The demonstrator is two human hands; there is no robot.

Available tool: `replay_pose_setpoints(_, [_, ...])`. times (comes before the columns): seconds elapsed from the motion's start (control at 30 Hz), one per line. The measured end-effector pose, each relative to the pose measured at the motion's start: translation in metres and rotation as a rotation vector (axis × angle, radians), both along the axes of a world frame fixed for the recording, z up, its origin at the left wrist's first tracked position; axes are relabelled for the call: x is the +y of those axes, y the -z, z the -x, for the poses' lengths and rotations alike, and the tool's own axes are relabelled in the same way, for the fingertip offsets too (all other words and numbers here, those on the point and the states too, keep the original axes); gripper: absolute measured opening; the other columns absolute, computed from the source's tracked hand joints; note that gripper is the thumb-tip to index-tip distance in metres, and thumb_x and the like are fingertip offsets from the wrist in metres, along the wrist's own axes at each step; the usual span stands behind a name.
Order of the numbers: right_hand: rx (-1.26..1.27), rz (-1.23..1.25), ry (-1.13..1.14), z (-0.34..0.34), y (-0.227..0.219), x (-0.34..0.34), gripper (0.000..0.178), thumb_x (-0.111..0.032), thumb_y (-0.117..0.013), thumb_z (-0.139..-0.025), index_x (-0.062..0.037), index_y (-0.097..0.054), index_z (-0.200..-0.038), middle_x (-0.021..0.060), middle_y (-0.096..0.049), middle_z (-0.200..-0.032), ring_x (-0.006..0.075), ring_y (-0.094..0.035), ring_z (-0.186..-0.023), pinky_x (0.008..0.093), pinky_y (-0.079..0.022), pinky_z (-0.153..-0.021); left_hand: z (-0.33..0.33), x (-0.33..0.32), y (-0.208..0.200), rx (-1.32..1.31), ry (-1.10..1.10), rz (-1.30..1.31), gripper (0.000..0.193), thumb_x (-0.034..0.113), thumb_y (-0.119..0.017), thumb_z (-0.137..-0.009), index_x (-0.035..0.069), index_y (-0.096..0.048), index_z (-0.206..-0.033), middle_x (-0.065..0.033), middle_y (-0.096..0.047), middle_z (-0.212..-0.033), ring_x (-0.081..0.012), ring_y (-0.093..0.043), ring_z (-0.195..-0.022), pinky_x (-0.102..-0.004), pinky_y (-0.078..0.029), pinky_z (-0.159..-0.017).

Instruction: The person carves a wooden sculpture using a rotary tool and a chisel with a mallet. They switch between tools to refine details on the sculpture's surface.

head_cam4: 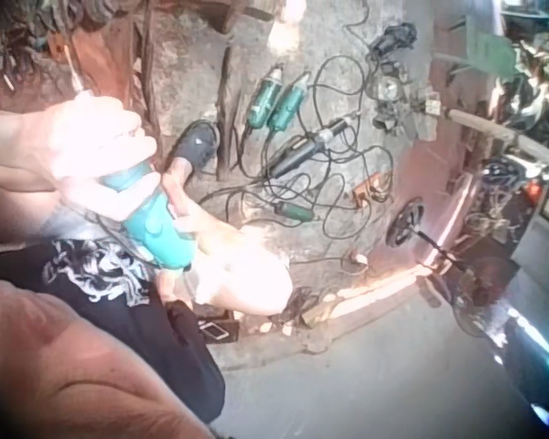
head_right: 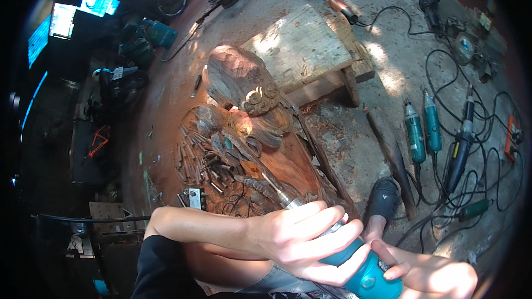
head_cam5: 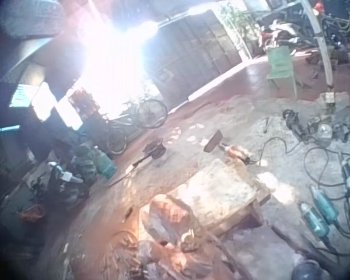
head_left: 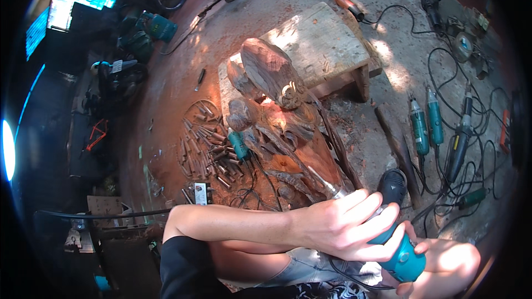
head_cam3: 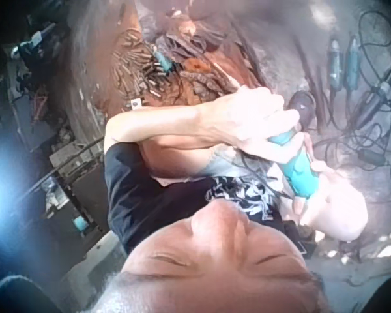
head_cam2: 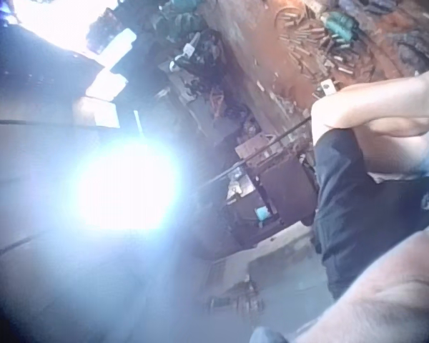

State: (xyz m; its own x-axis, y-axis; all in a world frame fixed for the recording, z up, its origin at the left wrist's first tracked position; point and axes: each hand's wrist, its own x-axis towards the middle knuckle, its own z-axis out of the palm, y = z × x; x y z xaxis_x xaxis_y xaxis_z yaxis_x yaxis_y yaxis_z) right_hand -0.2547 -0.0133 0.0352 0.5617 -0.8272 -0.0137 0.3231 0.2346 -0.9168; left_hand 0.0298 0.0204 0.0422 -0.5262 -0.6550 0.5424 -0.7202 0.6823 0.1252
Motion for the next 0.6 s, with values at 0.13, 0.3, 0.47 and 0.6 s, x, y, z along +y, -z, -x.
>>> replay_pose_setpoints(0.13, [-0.06, -0.102, -0.003, -0.002, 0.016, -0.015, 0.06, -0.025, -0.08, -0.087, -0.0025, -0.052, -0.135, 0.0135, -0.061, -0.13, 0.0215, -0.059, -0.117, 0.0357, -0.052, -0.1, -0.004, -0.003, 0.01, -0.035, -0.082, 0.017, 0.03, 0.025, -0.072, -0.09, 0.015, -0.074, -0.119, -0.0149, -0.075, -0.117, -0.0238, -0.076, -0.092, -0.0279, -0.058, -0.067])
replay_pose_setpoints(0.3, [-0.106, -0.184, -0.037, -0.016, 0.033, -0.03, 0.061, -0.024, -0.08, -0.087, -0.0035, -0.051, -0.136, 0.0132, -0.059, -0.132, 0.0223, -0.058, -0.12, 0.0367, -0.05, -0.102, -0.019, -0.017, 0.023, -0.026, -0.173, 0.061, 0.038, 0.021, -0.079, -0.08, 0.017, -0.077, -0.118, -0.0099, -0.075, -0.114, -0.0203, -0.071, -0.086, -0.0262, -0.059, -0.067])
replay_pose_setpoints(0.47, [-0.116, -0.235, -0.063, -0.027, 0.038, -0.04, 0.061, -0.024, -0.08, -0.086, -0.0045, -0.05, -0.136, 0.0128, -0.058, -0.134, 0.0231, -0.056, -0.122, 0.0377, -0.049, -0.104, -0.028, -0.015, 0.026, -0.041, -0.211, -0.022, 0.043, 0.018, -0.079, -0.08, 0.019, -0.075, -0.122, -0.0093, -0.072, -0.113, -0.0195, -0.068, -0.085, -0.0281, -0.058, -0.063])
replay_pose_setpoints(0.6, [-0.117, -0.261, -0.111, -0.036, 0.038, -0.046, 0.062, -0.024, -0.08, -0.086, -0.0053, -0.05, -0.137, 0.0125, -0.056, -0.136, 0.0237, -0.054, -0.124, 0.0385, -0.048, -0.105, -0.031, -0.011, 0.027, -0.056, -0.272, -0.012, 0.047, 0.016, -0.079, -0.08, 0.021, -0.073, -0.126, -0.0099, -0.071, -0.116, -0.0201, -0.068, -0.086, -0.0289, -0.057, -0.063])
